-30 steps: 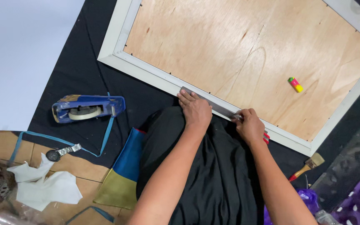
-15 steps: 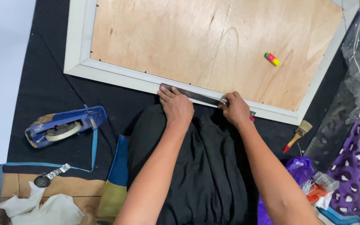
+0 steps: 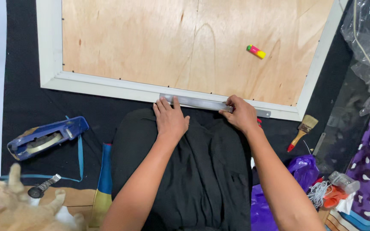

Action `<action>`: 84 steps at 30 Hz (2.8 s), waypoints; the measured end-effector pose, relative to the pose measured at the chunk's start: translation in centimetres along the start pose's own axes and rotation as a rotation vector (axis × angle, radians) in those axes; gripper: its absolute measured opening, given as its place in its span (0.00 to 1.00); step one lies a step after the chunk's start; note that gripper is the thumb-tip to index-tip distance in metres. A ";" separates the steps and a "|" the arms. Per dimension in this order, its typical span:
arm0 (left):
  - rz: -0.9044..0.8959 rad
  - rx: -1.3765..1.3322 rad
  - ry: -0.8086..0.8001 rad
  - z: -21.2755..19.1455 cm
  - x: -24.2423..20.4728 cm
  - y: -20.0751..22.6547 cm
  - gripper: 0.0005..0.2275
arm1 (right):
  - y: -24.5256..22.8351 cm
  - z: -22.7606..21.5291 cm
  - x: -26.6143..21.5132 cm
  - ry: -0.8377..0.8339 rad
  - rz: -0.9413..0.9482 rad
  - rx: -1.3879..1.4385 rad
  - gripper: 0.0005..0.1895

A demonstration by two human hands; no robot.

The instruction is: The person uses a metal ruler and a red utility knife to score straight lines along the edges of a rectangular wooden board. The person repeatedly repositions the ruler and scores the wood surface.

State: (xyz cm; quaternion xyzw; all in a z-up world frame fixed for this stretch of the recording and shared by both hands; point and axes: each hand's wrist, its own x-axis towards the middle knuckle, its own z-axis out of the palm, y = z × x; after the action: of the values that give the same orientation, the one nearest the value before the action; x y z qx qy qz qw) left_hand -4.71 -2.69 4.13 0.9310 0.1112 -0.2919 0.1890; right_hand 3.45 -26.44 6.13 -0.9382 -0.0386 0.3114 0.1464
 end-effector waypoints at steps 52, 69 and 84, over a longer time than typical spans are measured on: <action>0.234 0.425 0.074 6.0 -0.3 9.0 0.39 | 18.4 4.4 -1.4 0.528 -0.029 0.272 0.21; 0.154 0.221 0.106 6.5 -1.4 9.5 0.36 | 19.2 3.8 -1.7 0.588 -0.097 0.117 0.15; 0.121 0.204 0.026 5.1 -1.1 9.3 0.40 | 18.0 3.9 -1.7 0.622 -0.102 -0.063 0.14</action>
State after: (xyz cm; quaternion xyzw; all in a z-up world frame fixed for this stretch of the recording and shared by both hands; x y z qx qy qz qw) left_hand -5.18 -13.35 3.59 0.9542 0.0271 -0.2775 0.1090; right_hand -0.62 -42.88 -1.23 -0.9894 -0.0485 0.0006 0.1372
